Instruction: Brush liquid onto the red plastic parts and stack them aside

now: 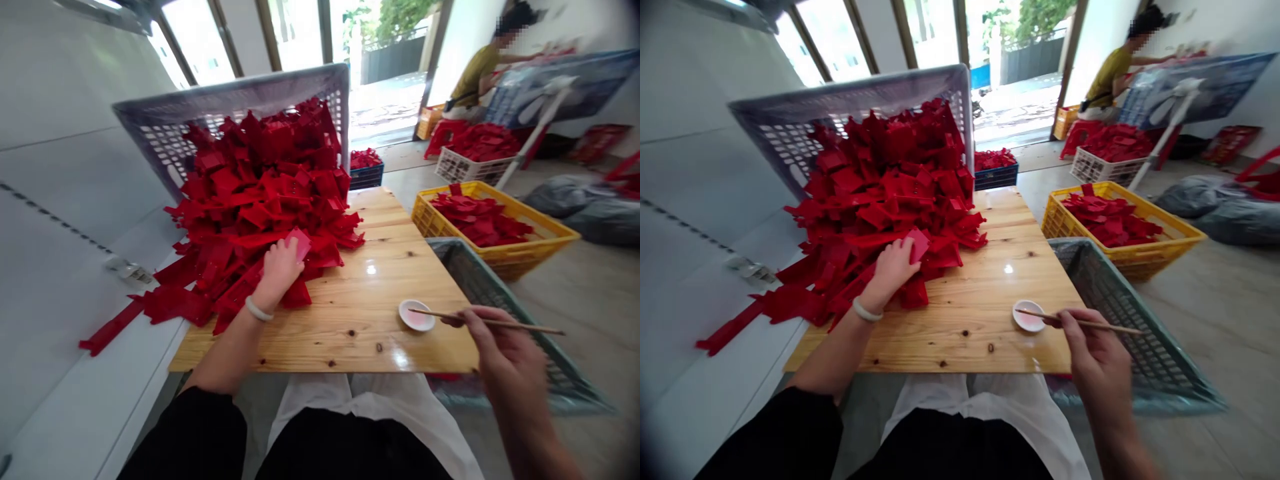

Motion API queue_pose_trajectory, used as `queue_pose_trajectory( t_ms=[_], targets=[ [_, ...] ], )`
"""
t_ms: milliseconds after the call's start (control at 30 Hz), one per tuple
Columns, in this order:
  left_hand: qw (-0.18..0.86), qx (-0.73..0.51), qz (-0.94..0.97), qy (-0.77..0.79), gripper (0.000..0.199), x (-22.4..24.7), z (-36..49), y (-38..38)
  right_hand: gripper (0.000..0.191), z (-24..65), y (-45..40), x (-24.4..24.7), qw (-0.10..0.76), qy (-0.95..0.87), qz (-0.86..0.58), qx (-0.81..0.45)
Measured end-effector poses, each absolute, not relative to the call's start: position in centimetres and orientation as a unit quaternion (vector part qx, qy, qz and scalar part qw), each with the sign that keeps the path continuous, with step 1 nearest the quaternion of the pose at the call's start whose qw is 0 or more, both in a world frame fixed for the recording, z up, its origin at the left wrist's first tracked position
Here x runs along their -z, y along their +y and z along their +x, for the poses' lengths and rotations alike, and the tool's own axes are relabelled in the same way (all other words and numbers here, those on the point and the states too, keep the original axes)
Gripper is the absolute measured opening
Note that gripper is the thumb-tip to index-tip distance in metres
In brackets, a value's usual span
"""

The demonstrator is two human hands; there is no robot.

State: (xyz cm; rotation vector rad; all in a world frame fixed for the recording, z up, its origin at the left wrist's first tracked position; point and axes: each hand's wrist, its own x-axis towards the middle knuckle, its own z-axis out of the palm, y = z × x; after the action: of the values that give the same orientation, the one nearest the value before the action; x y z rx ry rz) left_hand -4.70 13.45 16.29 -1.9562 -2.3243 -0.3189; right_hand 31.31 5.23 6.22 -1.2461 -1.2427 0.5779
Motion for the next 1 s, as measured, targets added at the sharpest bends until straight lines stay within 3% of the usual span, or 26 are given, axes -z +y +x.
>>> queue_pose_trajectory(
  t_ms=[100, 233, 333, 400, 500, 633, 900, 1000],
  targets=[
    [0.025, 0.121, -0.651, -0.749, 0.057, -18.3, -6.5, 12.9, 0.037, 32.2, 5.9, -5.6, 0.528, -0.595, -0.575, -0.192],
    [-0.038, 0.361, -0.63, -0.686, 0.055, -19.8, -9.1, 12.1, 0.039, 33.0, 7.4, -4.1, 0.481, -0.616, -0.602, -0.162],
    [-0.21, 0.57, -0.556, -0.567, 0.05, -19.4, -8.5, 11.1, 0.042, 32.9, 8.3, -3.4, 0.465, -0.629, -0.607, -0.144],
    [-0.36, 0.626, -0.483, -0.495, 0.046, -18.4, -7.0, 10.2, 0.043, 32.7, 8.5, -3.2, 0.459, -0.635, -0.607, -0.135],
    [-0.54, 0.619, -0.381, -0.425, 0.056, -16.4, -4.2, 8.8, 0.042, 32.6, 8.4, -3.3, 0.455, -0.635, -0.612, -0.122],
    [-0.669, 0.586, -0.261, -0.375, 0.065, -13.4, -0.8, 7.4, 0.042, 32.5, 8.0, -3.8, 0.452, -0.638, -0.611, -0.12],
    [-0.768, 0.514, -0.206, -0.322, 0.064, -9.8, 2.2, 6.6, 0.038, 32.4, 7.0, -4.7, 0.478, -0.605, -0.621, -0.14],
    [-0.78, 0.486, -0.239, -0.315, 0.068, -9.9, 2.1, 6.1, 0.032, 31.4, 6.0, -6.1, 0.534, -0.555, -0.609, -0.192]
  ],
)
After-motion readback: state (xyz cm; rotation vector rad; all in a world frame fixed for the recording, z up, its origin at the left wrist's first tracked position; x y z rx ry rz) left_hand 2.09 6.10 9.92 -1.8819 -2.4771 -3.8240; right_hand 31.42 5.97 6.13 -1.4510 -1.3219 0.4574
